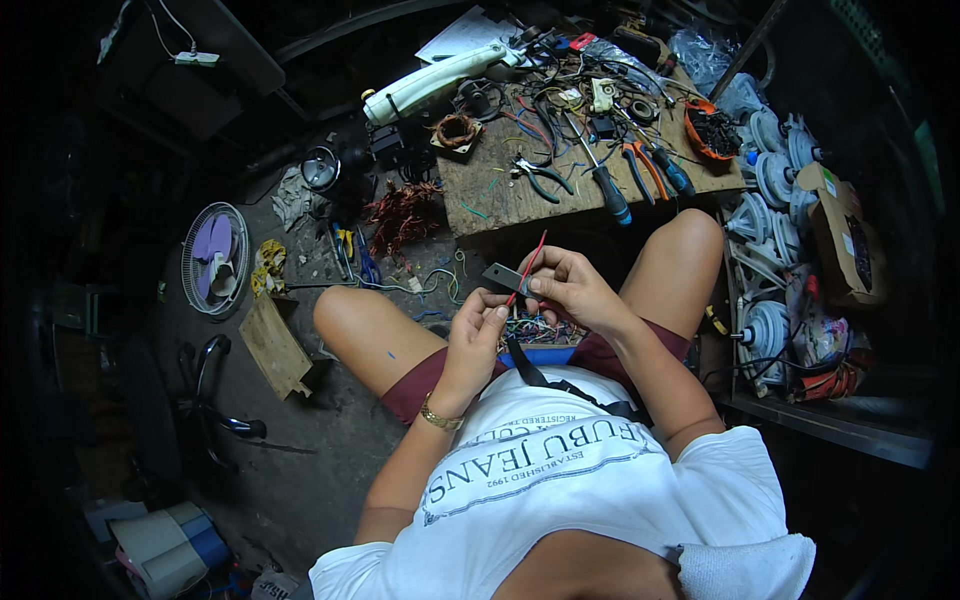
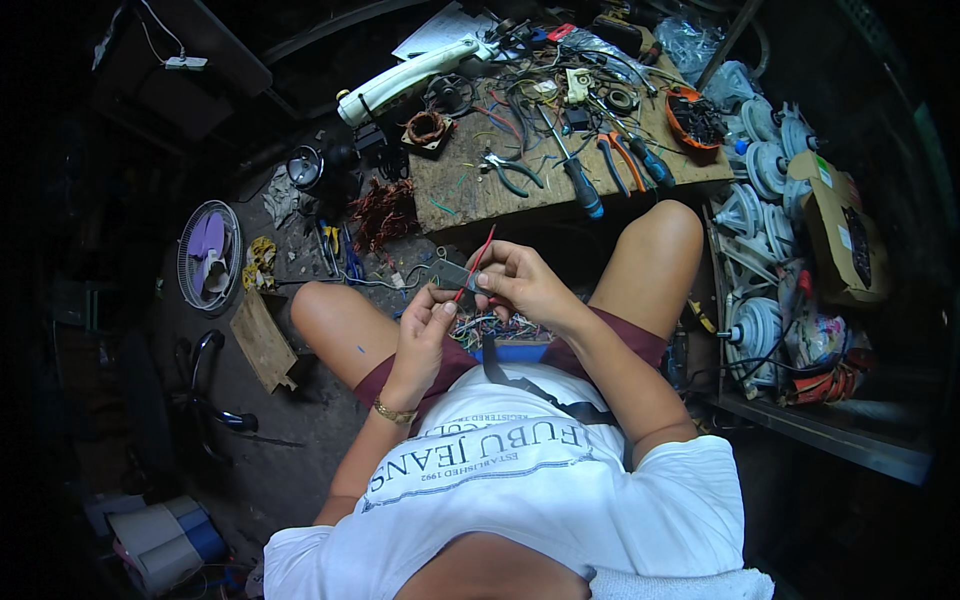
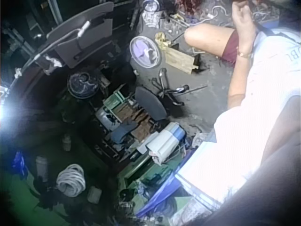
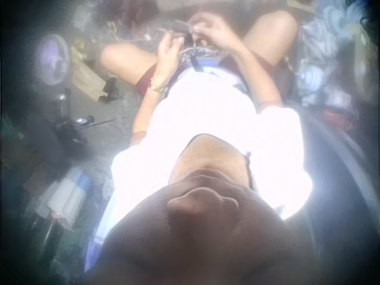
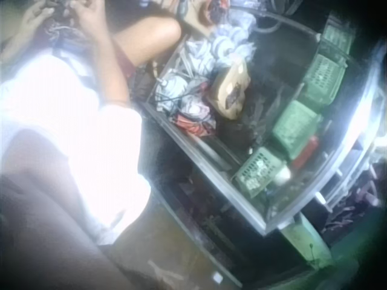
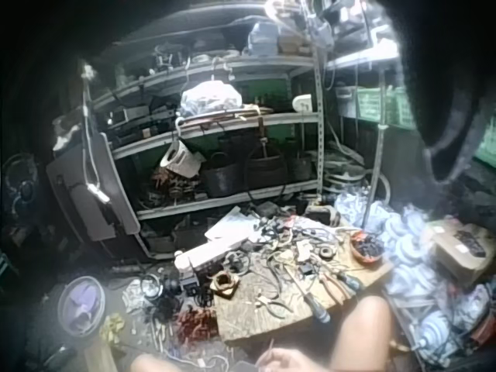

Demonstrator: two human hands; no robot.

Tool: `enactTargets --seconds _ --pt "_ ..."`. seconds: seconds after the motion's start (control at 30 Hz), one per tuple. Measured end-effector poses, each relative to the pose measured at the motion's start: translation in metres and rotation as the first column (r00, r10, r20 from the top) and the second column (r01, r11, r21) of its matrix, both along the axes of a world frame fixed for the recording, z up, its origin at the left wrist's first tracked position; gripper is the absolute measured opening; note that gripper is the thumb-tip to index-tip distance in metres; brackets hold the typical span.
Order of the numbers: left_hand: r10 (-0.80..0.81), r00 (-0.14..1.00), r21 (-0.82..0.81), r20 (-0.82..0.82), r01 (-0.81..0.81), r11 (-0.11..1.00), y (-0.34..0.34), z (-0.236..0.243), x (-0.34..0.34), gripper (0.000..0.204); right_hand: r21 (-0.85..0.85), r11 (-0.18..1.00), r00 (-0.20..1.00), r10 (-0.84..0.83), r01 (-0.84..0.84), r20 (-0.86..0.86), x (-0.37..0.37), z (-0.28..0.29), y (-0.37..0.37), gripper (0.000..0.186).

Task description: The person sits on the floor and strips the insulation from several colored wires using a utility knife. They then twist the exposed ends and insert them into a small black connector, repeating the process for multiple wires.

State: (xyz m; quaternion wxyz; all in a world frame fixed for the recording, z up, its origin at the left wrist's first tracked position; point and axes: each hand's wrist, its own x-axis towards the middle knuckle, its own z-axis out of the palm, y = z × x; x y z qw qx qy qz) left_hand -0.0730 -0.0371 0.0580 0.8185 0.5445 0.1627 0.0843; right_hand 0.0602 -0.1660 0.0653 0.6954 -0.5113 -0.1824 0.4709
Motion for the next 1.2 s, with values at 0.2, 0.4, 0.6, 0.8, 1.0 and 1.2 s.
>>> enactTargets --seconds 0.2,0.4,0.6,0.8,1.0,1.2 --pt "-0.034 0.998 -0.029 -0.053 0.032 0.999 0.003 0.004 -0.007 0.010 0.024 0.999 1.000 0.030 -0.030 -0.001 0.008 -0.006 -0.002 0.022" --pt "-0.049 0.995 -0.103 -0.081 0.041 0.994 0.005 0.008 -0.010 0.011 0.026 0.999 0.998 0.049 -0.048 -0.028 0.009 -0.009 -0.001 0.023" --pt "-0.104 0.992 -0.078 -0.071 0.098 0.992 0.010 0.003 -0.015 0.012 -0.005 0.999 0.999 0.050 -0.050 0.010 0.007 -0.008 0.000 0.021" --pt "-0.057 0.998 0.777 0.019 0.021 0.629 0.010 -0.012 0.008 0.013 -0.106 0.994 0.982 0.055 -0.036 0.178 -0.001 -0.004 0.006 0.015" --pt "-0.047 0.997 0.260 -0.057 0.060 0.964 0.000 -0.023 0.000 0.018 -0.184 0.944 0.938 -0.218 0.273 0.270 0.019 0.006 -0.004 0.017" --pt "-0.030 0.997 0.060 -0.065 0.034 0.998 0.001 -0.018 -0.005 0.021 -0.092 0.985 0.981 -0.135 0.149 0.140 0.049 0.006 -0.023 0.020"
